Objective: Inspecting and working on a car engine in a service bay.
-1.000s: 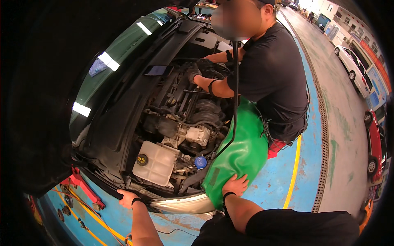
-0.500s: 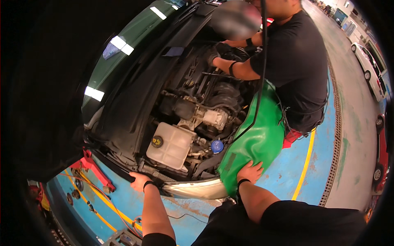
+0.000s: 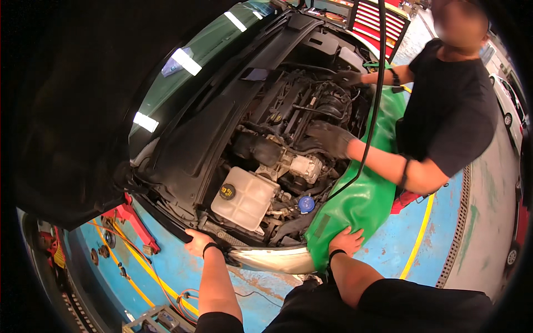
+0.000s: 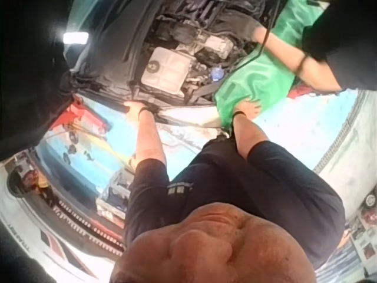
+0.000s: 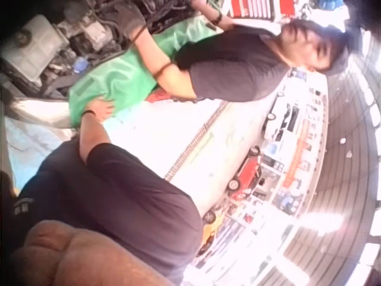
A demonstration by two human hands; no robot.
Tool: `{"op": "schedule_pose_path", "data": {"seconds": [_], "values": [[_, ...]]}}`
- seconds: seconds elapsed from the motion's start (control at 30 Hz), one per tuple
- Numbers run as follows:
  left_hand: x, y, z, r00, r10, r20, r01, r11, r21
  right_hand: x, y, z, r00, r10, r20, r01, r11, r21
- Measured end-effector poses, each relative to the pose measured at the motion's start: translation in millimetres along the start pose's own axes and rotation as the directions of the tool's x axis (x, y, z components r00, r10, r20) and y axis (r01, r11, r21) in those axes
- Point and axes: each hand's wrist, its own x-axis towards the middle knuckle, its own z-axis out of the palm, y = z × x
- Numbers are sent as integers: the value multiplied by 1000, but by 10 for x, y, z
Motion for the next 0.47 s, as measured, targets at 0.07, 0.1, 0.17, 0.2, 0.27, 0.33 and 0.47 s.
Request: {"op": "schedule_pose_path", "data": {"seconds": [0.07,0.1,0.17,0.2,0.27,0.33,0.47], "values": [[33,-6,8,1000,4,11,-4,1000,23,-21,-8,-15,1000,-4,1,4,1000,0],[25,-2,-10,1000,0,9,0,1000,25,-16,-15,-18,1000,1,9,-1,1000,3],[-27,45,-38,1000,-8,27,8,999,31,-6,-17,-21,1000,4,16,-5,1000,5],[-74,68,-41,1000,-9,20,9,1000,12,11,-22,-19,1000,9,16,-10,1000,12],[-91,68,45,1000,5,4,-5,1000,-3,50,-40,-53,1000,26,3,-26,999,27],[84,-26,222,998,38,40,-36,998,-48,46,-78,-179,999,23,24,-24,999,49],[-584,334,-19,980,37,197,-7,988,-153,-5,-57,-177,999,0,43,-5,995,97]]}}
